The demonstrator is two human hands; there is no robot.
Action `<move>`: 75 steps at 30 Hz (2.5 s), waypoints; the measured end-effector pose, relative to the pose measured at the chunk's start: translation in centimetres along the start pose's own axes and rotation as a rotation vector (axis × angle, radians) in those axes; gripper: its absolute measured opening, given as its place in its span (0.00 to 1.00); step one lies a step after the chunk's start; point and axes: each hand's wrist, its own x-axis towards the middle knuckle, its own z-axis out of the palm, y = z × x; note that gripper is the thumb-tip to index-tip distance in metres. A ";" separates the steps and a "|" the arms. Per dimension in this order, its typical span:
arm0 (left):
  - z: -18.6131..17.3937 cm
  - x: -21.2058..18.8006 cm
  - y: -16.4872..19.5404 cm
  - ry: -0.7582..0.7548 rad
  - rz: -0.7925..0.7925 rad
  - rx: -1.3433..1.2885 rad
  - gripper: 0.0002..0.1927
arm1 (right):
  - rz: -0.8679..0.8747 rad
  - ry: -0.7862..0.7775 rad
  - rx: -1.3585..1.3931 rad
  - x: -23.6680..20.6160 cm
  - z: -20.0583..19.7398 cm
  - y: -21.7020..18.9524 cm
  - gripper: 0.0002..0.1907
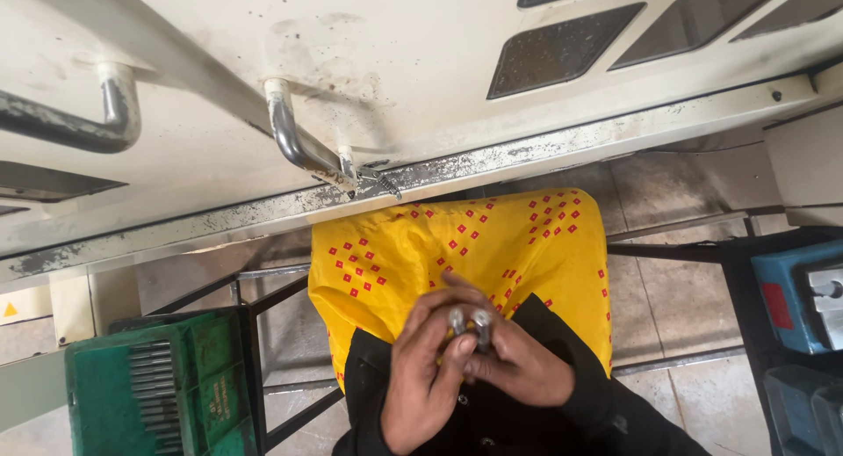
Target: The person uses a metal tool to manipulate a handle on a large industrial machine, opens the machine door, and reaches inside to adjust internal components. The person then closes the door and continues to manipulate the handle.
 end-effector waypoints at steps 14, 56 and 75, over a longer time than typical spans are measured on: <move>-2.9 0.9 -4.3 0.271 -0.209 -0.035 0.15 | 0.472 0.563 0.670 2.5 0.4 4.1 0.12; -1.6 -0.3 -2.1 0.297 -0.236 -0.895 0.11 | 0.314 0.156 -0.453 3.1 -0.2 -5.3 0.25; 0.9 -1.0 -4.8 0.221 -0.727 -1.629 0.17 | -0.258 0.463 -0.428 2.9 2.6 -6.7 0.24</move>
